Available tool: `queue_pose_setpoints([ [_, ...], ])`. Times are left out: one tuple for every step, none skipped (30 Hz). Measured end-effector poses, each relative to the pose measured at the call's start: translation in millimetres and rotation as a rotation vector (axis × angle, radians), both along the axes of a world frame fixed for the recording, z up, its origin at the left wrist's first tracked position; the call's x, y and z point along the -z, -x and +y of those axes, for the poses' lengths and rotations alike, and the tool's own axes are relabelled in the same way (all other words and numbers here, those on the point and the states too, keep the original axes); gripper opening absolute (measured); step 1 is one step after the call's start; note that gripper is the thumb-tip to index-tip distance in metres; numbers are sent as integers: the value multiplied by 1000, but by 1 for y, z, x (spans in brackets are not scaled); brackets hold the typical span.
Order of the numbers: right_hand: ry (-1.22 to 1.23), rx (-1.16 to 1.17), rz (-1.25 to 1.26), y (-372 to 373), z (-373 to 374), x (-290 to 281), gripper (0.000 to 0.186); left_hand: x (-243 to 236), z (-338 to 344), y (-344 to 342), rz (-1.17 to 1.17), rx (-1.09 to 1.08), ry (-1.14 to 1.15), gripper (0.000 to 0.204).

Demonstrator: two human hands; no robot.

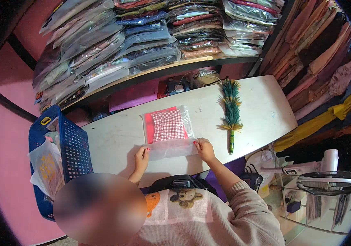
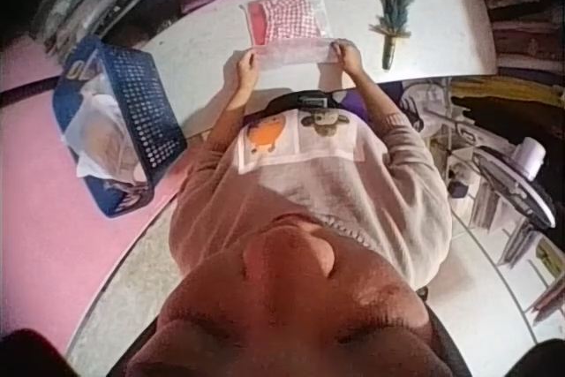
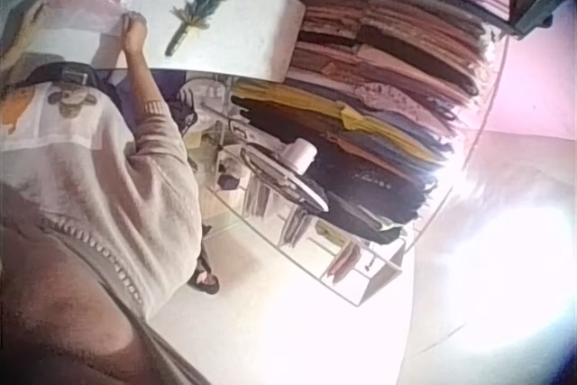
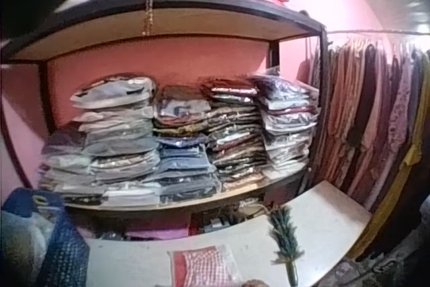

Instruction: Sort packaged items of clothing by taking them from a blue basket and placing them on shelves or a table, then cleaning the packages with a duster.

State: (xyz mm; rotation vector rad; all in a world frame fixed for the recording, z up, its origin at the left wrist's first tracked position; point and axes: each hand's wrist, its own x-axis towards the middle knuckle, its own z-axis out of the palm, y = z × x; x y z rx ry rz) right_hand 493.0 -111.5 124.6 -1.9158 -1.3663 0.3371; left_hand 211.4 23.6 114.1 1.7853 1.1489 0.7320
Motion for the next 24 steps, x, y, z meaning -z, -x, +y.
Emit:
queue_pose_setpoints([
  [0, -1, -1, 0, 4, -1, 23, 0, 2, -3, -50, -17, -44, 12],
  [-15, 9, 58, 0, 8, -2, 22, 0, 4, -7, -99, -32, -88, 14],
  [-31, 19, 116, -1, 13, -2, 21, -1, 5, -10, -100, -31, -88, 14],
  [-31, 19, 115, -2, 17, -3, 21, -2, 7, -12, -82, -51, -104, 13],
  [-3, 32, 148, -3, 21, -5, 18, -2, 10, -14, -63, -71, -120, 13],
  [25, 44, 180, -3, 26, -6, 14, -2, 12, -17, -64, -72, -121, 13],
  [25, 43, 179, -3, 32, -8, 14, -2, 14, -20, -30, -95, -133, 14],
  [21, 62, 207, -3, 37, -6, 15, -2, 17, -22, 5, -118, -144, 14],
  [17, 81, 235, -4, 42, -5, 15, -1, 20, -24, 4, -119, -145, 14],
  [17, 80, 234, -4, 46, -4, 15, 0, 24, -27, 28, -138, -154, 14],
  [44, 97, 222, -4, 51, -4, 15, 0, 27, -29, 54, -159, -164, 15],
  [71, 115, 209, -4, 55, -3, 15, 1, 30, -31, 55, -161, -163, 15],
  [71, 112, 210, -5, 59, -2, 15, 2, 33, -34, 78, -176, -189, 15],
  [88, 125, 192, -6, 62, 0, 15, 3, 35, -36, 100, -189, -215, 16],
  [105, 138, 174, -7, 66, 3, 16, 4, 37, -39, 100, -190, -214, 16],
  [106, 137, 173, -8, 69, 5, 16, 5, 38, -42, 100, -211, -252, 17],
  [117, 153, 144, -8, 71, 8, 17, 8, 40, -44, 100, -233, -290, 18],
  [128, 169, 114, -8, 74, 10, 17, 10, 42, -45, 101, -234, -290, 18],
  [129, 168, 114, -9, 77, 13, 17, 13, 44, -45, 162, -245, -256, 19],
  [185, 185, 118, -9, 79, 15, 18, 16, 46, -44, 223, -257, -222, 20],
  [241, 201, 122, -9, 82, 16, 19, 18, 47, -44, 225, -261, -221, 20],
  [242, 197, 124, -8, 83, 18, 19, 21, 48, -43, 248, -278, -265, 21],
  [268, 213, 137, -9, 84, 20, 20, 20, 48, -45, 269, -289, -309, 22],
  [293, 228, 151, -10, 85, 21, 21, 19, 49, -45, 269, -289, -308, 22],
])
